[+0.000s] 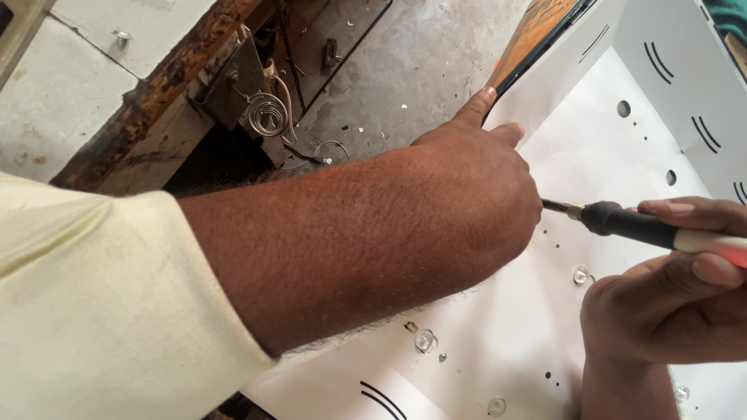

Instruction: The person uses a soldering iron to attach small circular components to a white panel. They hold the panel with one hand and apply the soldering iron with the other, moving systematically across multiple pre-marked spots.

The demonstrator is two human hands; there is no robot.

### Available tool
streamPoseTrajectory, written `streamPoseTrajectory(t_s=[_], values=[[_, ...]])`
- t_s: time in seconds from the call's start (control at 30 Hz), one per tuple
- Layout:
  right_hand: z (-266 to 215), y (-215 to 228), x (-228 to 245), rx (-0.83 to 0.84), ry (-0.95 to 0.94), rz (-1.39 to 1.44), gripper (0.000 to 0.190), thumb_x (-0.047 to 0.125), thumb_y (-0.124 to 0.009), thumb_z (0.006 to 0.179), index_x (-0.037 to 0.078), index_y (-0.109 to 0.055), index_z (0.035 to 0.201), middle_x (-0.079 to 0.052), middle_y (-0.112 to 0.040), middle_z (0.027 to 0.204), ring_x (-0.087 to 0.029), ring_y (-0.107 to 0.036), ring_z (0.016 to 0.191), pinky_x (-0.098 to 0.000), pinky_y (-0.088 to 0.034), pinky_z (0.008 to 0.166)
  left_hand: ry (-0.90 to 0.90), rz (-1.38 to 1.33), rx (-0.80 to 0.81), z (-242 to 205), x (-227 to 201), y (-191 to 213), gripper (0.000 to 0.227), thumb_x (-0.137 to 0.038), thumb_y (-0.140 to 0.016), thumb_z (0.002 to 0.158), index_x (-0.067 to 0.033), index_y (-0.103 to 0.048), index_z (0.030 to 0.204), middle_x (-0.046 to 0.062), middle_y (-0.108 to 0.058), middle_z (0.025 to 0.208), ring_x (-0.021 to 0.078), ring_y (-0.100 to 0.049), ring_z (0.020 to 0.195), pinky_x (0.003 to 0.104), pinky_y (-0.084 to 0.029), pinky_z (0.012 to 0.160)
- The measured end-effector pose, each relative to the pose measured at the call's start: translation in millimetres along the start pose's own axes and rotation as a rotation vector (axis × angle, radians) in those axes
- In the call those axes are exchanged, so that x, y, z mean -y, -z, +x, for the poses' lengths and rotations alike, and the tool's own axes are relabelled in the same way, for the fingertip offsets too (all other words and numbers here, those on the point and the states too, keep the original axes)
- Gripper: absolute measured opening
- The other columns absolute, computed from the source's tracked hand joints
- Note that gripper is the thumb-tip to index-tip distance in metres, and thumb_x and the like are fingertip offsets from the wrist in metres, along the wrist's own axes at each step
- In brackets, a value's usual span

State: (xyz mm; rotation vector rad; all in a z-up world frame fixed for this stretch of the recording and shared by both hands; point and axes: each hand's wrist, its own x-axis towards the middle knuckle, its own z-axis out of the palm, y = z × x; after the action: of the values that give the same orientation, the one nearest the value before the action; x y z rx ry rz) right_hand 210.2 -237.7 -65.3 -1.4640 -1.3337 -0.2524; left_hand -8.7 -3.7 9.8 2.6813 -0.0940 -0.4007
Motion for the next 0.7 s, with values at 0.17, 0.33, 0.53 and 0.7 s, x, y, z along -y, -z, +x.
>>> streamPoseTrajectory(t_s=[0.17, 0.33, 0.53, 0.7], values=[[0.3, -0.4, 0.7, -0.002, 0.000, -0.005, 0.027, 0.026, -0.037, 0.127, 0.000, -0.042, 0.119, -0.017, -0.060, 0.107, -0.019, -0.056, 0.080, -0.0267, -0.048, 0.071, 0.008, 0.002, 0.014, -0.4, 1.0, 1.3, 0.025, -0.016, -0.070, 0.086, -0.0036, -0.070, 0.107, 0.019, -0.065, 0.122, 0.0380, -0.040, 0.140, 0.068, -0.008, 0.122], [0.9, -0.8, 1.0, -0.007, 0.001, -0.006, 0.027, 0.026, -0.037, 0.126, 0.000, -0.042, 0.119, -0.017, -0.060, 0.107, -0.019, -0.056, 0.080, -0.0268, -0.048, 0.071, 0.013, 0.005, 0.028, -0.3, 2.4, 2.3, 0.025, -0.016, -0.070, 0.086, -0.0038, -0.070, 0.108, 0.019, -0.065, 0.122, 0.0378, -0.041, 0.140, 0.068, -0.007, 0.122], [1.8, -1.8, 0.3, -0.009, 0.001, -0.006, 0.028, 0.026, -0.038, 0.126, 0.000, -0.043, 0.119, -0.017, -0.060, 0.107, -0.019, -0.057, 0.080, -0.0268, -0.048, 0.071, 0.012, 0.005, 0.039, -1.0, 3.6, 1.9, 0.026, -0.016, -0.070, 0.086, -0.0040, -0.070, 0.109, 0.018, -0.065, 0.121, 0.0377, -0.041, 0.139, 0.069, -0.007, 0.122], [3.0, -1.3, 0.2, -0.012, 0.001, -0.002, 0.028, 0.026, -0.038, 0.126, 0.000, -0.043, 0.119, -0.017, -0.060, 0.107, -0.019, -0.057, 0.080, -0.0269, -0.048, 0.071, 0.016, 0.006, 0.048, -0.7, 4.4, 1.9, 0.026, -0.017, -0.071, 0.086, -0.0042, -0.070, 0.110, 0.018, -0.065, 0.120, 0.0375, -0.041, 0.139, 0.069, -0.007, 0.122]])
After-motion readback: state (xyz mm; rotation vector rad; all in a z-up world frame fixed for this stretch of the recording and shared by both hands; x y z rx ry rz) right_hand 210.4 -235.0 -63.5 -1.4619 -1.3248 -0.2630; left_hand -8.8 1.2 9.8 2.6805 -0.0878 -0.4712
